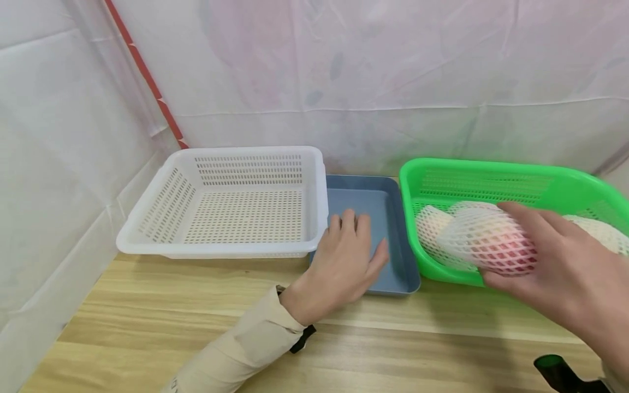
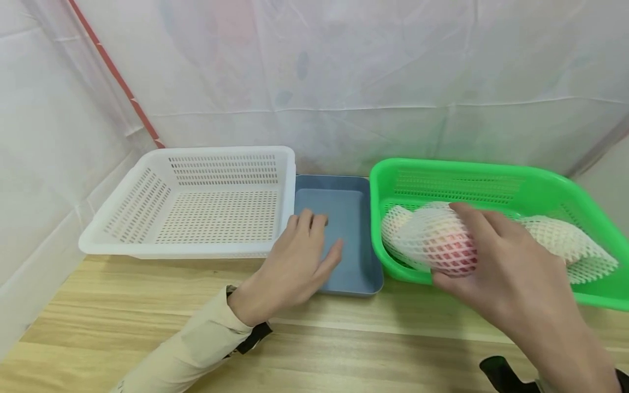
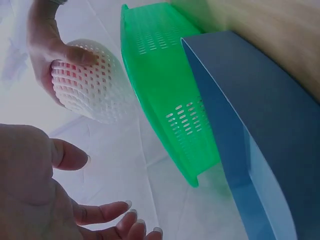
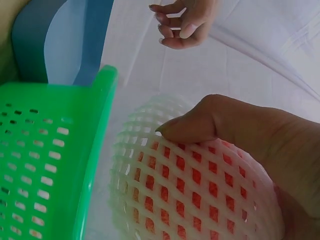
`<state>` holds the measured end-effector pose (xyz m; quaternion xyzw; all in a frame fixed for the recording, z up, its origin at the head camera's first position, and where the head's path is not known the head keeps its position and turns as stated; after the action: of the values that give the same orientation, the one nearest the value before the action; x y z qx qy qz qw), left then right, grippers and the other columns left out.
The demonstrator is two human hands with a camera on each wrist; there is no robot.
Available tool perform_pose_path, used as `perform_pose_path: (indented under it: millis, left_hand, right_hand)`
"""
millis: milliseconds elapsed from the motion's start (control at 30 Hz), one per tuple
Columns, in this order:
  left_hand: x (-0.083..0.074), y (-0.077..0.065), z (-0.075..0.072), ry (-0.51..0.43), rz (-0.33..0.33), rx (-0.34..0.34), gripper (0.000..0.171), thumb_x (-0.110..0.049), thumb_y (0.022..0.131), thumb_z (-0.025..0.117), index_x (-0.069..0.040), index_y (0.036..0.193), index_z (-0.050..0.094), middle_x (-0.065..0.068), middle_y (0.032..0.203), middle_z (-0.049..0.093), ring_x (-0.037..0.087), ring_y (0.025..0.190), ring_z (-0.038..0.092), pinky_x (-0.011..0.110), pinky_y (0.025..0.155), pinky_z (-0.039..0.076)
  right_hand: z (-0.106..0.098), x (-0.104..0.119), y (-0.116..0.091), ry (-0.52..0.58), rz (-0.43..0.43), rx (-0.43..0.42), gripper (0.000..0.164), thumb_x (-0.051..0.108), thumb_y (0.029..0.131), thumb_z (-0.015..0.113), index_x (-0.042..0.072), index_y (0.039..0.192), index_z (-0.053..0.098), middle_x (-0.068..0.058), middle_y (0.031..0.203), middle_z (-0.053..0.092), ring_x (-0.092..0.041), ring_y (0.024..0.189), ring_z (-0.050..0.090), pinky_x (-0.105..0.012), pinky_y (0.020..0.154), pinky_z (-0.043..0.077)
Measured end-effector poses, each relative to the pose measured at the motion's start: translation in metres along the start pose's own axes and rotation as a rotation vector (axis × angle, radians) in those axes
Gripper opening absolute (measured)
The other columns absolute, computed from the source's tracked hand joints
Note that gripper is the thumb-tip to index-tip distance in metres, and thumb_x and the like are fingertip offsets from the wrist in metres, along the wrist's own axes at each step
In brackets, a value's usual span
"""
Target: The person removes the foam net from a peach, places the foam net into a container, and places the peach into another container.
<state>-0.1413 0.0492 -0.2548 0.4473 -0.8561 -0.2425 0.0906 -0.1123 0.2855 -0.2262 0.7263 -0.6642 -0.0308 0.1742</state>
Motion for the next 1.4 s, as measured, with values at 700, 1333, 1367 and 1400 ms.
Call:
perform_pose_path:
  millis: [700, 1333, 1367, 1400]
  left_hand:
    - [0.021, -0.057, 0.005, -0.334, -0.035, 0.367, 0.026, -0.024, 0.099, 0.045, -0.001, 0.108, 0.051, 0.005, 0.089, 0.045, 0.016, 0.075, 0.042, 0.021, 0.062, 0.043]
    - [0.04, -0.088, 0.003, -0.278, -0.078, 0.389, 0.013, -0.014, 0.087, 0.06, -0.005, 0.091, 0.052, 0.003, 0.08, 0.046, 0.012, 0.065, 0.042, 0.022, 0.052, 0.042]
    - [0.04, -0.088, 0.003, -0.278, -0.079, 0.39, 0.013, -0.015, 0.087, 0.06, -0.005, 0.091, 0.052, 0.003, 0.08, 0.045, 0.011, 0.065, 0.042, 0.022, 0.052, 0.042]
    - [0.041, -0.088, 0.003, -0.278, -0.081, 0.389, 0.013, -0.015, 0.087, 0.06, -0.005, 0.091, 0.052, 0.002, 0.08, 0.045, 0.011, 0.065, 0.042, 0.022, 0.052, 0.042]
  right_hand:
    - [0.013, 0.082, -0.027, 0.022, -0.287, -0.115, 0.102, 0.035, 0.046, 0.085, 0.021, 0.14, 0.048, -0.011, 0.118, 0.059, -0.032, 0.1, 0.056, -0.054, 0.055, 0.05]
    - [0.094, 0.141, -0.063, -0.052, -0.544, 0.066, 0.098, 0.046, 0.047, 0.089, 0.014, 0.132, 0.053, -0.012, 0.121, 0.056, -0.032, 0.104, 0.055, -0.048, 0.079, 0.053]
    - [0.095, 0.141, -0.064, -0.064, -0.552, 0.057, 0.098, 0.046, 0.047, 0.089, 0.014, 0.133, 0.052, -0.013, 0.122, 0.054, -0.033, 0.105, 0.054, -0.048, 0.08, 0.052]
    - [0.096, 0.141, -0.064, -0.067, -0.56, 0.045, 0.1, 0.047, 0.047, 0.089, 0.013, 0.133, 0.051, -0.013, 0.123, 0.053, -0.035, 0.106, 0.053, -0.049, 0.082, 0.051]
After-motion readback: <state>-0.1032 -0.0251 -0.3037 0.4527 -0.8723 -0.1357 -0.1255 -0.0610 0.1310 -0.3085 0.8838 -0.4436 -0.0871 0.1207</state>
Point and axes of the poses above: each hand's wrist, its own y-axis towards the middle knuckle, its own z-axis out of the palm, x = y × z, the point moved 7 cm from there along y, towards the middle knuckle
